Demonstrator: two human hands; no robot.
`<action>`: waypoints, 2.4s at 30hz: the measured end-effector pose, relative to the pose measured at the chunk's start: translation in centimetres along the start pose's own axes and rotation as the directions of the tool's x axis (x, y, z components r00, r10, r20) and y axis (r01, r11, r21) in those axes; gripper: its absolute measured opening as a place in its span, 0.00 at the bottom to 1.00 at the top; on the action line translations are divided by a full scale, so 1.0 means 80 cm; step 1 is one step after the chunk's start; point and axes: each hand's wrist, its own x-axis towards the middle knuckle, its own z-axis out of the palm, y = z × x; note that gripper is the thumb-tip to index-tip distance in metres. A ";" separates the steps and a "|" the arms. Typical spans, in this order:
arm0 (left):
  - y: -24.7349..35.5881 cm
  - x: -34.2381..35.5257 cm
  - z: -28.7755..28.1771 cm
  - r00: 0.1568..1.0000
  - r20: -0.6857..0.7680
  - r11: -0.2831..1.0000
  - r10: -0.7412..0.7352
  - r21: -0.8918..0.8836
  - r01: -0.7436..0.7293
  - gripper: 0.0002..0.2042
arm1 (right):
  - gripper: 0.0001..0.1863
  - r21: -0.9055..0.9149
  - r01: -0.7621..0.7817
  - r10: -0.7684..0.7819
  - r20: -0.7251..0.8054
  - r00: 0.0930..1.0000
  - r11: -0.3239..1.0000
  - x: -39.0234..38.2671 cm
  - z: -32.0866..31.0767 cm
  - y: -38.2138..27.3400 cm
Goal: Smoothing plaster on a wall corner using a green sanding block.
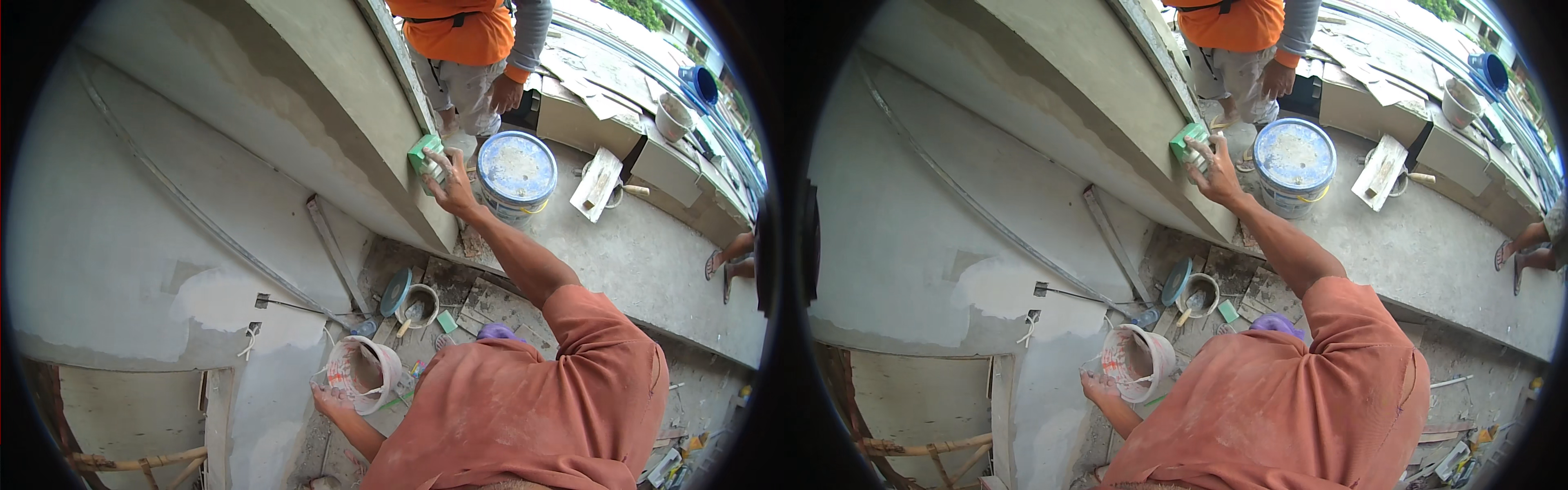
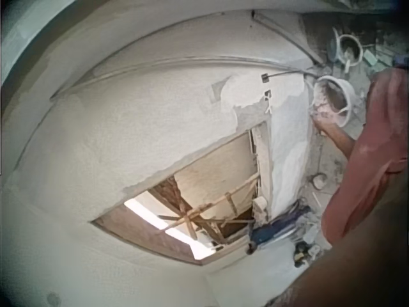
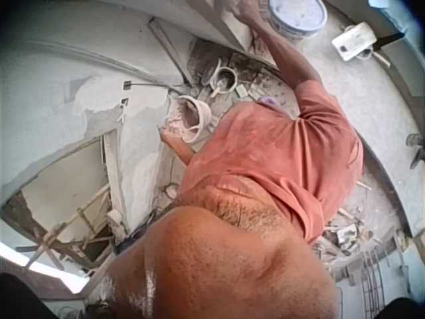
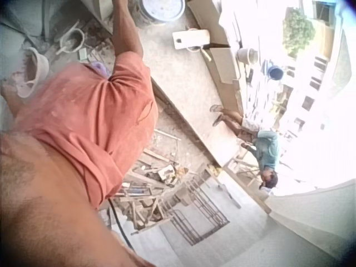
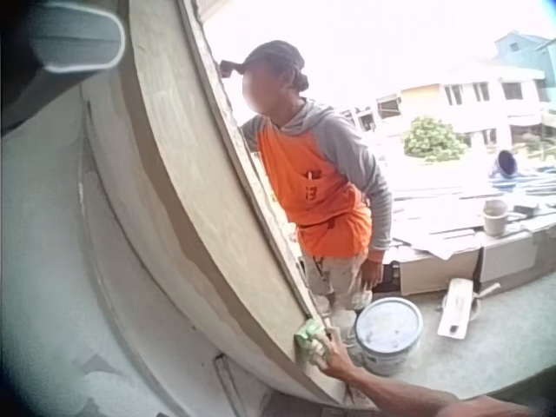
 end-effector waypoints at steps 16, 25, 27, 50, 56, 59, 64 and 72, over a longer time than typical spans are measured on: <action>0.000 -0.007 0.013 0.992 0.127 1.000 -0.015 0.018 0.013 0.17 | 0.35 -0.011 -0.024 0.024 0.020 1.000 1.000 0.008 0.008 -0.008; 0.001 -0.008 0.027 0.994 0.105 0.999 0.006 0.032 -0.010 0.16 | 0.35 0.101 0.224 -0.215 -0.098 0.972 0.969 0.089 0.029 -0.088; 0.005 -0.009 0.032 0.997 0.082 0.999 0.008 0.052 -0.012 0.16 | 0.35 0.098 0.184 -0.175 -0.090 0.980 0.978 0.039 0.026 -0.030; -0.033 0.056 0.063 0.969 0.234 0.972 -0.072 0.237 0.015 0.19 | 0.35 0.157 0.185 -0.146 -0.231 0.962 0.970 0.190 -0.021 -0.159; -0.027 0.029 0.058 0.963 0.263 0.994 -0.065 0.099 0.040 0.15 | 0.32 0.062 0.309 -0.263 -0.384 0.885 0.949 0.304 -0.006 -0.212; -0.011 0.005 0.031 0.993 0.115 0.999 -0.038 0.036 0.034 0.17 | 0.33 0.084 0.236 -0.203 -0.289 0.935 0.968 0.227 0.034 -0.171; -0.001 0.003 0.038 0.978 0.207 0.996 0.002 0.083 -0.019 0.18 | 0.34 0.023 0.007 -0.003 -0.171 0.985 1.000 0.038 0.036 -0.033; 0.004 0.004 0.052 0.998 0.051 0.993 0.021 0.119 -0.027 0.16 | 0.35 0.046 0.225 -0.207 -0.243 0.948 0.973 0.144 -0.003 -0.135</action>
